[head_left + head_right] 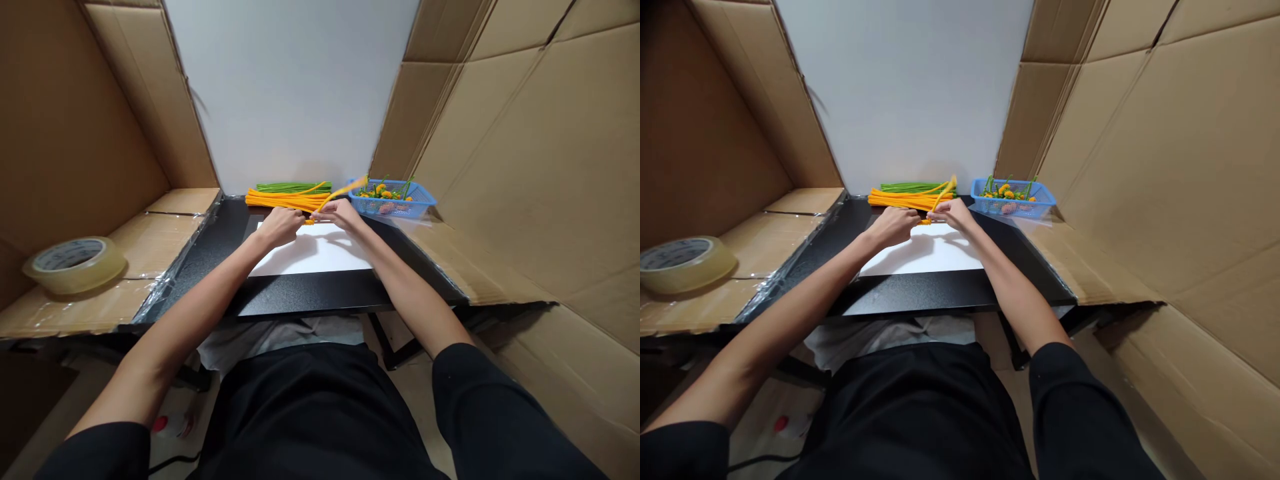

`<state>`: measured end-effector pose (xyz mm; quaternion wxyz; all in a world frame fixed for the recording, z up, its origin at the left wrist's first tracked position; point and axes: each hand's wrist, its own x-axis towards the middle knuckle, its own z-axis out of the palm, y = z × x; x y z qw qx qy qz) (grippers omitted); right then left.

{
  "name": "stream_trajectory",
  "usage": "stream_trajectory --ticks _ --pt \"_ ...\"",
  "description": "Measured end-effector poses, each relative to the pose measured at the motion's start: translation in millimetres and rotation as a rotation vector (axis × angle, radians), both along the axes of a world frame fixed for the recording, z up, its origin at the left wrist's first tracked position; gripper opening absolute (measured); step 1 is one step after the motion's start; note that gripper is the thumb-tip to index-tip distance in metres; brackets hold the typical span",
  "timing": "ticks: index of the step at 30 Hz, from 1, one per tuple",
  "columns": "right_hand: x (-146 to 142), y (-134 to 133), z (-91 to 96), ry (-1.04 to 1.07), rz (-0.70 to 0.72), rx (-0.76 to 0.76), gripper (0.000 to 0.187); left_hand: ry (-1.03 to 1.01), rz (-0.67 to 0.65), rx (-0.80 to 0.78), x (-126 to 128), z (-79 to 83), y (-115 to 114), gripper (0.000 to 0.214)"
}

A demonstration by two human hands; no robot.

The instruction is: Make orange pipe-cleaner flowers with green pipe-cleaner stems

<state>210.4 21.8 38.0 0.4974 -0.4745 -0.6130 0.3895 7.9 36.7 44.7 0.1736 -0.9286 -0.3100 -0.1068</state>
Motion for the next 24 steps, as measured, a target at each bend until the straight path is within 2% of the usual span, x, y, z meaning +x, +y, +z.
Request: stream_trajectory --ticks 2,6,8,11,14,18,21,24 --pt "-3.2 2.1 -1.1 0.009 -0.032 0.074 0.03 -0.059 0.085 0.001 2.4 -2.6 0.8 0.033" --pt "-10.6 6.1 -3.6 0.018 -0.208 0.283 0.023 -0.272 0.248 -0.04 7.0 -5.2 2.7 0.028" --pt "-14.5 6.1 -4.3 0.092 -0.214 0.268 0.021 -0.376 0.299 -0.07 8.3 -4.5 2.5 0.027" --pt "-18.1 3.6 -4.0 0.264 -0.165 0.118 0.016 -0.507 0.315 -0.129 8.0 -2.1 1.1 0.026" --pt "-18.4 1.1 -3.2 0.453 -0.187 -0.078 0.004 -0.625 0.258 -0.201 6.4 -0.2 0.8 0.022" --pt "-15.9 0.0 -2.6 0.64 -0.188 -0.311 0.019 -0.686 0.097 -0.319 4.4 -1.5 5.4 0.022" --pt "-10.6 -0.2 -2.2 0.651 -0.148 -0.412 0.024 -0.659 -0.093 -0.414 0.6 -3.6 13.0 0.022" --pt "-0.7 -0.4 -1.3 0.536 -0.022 -0.452 0.019 -0.623 -0.268 -0.529 -6.4 -2.9 21.4 0.021"
